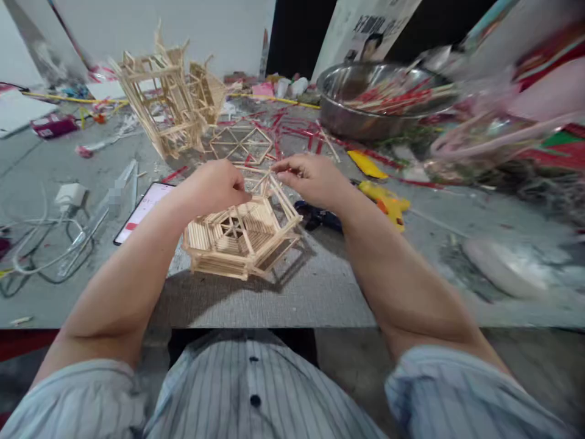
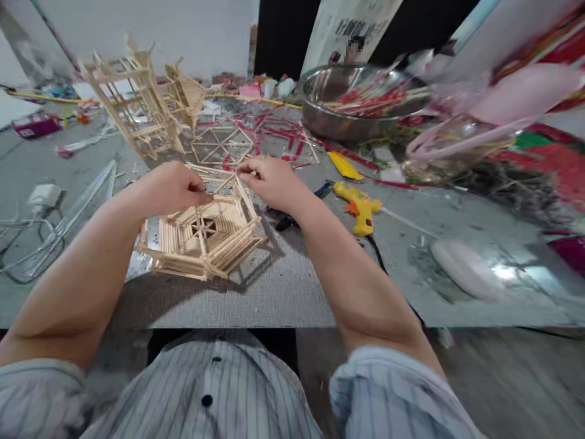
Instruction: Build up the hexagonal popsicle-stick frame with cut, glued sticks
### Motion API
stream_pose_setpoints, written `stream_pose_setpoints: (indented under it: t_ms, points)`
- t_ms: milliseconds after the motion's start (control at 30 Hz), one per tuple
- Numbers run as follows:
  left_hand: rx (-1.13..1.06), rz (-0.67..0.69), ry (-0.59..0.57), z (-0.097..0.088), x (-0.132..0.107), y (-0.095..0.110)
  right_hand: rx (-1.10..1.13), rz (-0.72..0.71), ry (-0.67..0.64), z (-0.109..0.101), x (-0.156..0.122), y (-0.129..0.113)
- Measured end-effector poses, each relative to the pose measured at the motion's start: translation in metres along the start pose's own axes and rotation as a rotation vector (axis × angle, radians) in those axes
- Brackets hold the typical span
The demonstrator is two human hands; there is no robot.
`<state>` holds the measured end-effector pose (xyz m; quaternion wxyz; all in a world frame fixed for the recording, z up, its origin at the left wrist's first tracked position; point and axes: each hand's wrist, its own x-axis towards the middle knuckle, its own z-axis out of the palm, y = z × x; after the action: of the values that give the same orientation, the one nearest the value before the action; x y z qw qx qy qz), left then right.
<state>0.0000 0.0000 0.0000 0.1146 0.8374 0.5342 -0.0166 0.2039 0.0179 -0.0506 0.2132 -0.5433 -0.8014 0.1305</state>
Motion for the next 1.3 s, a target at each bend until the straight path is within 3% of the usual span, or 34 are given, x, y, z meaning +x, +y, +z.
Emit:
stream_pose_setpoints:
  t_ms: [1033, 1167, 1300]
  points:
    - [0.000, -0.005, 0.065, 0.003, 0.002, -0.005, 0.078, -0.025, 0.040, 0.001, -0.002, 0.004]
    - [-0.001, 0.012, 0.066, 0.003, 0.002, -0.005, 0.145, 0.005, 0.126, -0.012, -0.008, 0.006]
    - [0.010, 0.000, 0.058, 0.003, 0.002, -0.005, 0.216, 0.074, 0.279, -0.041, -0.024, 0.015]
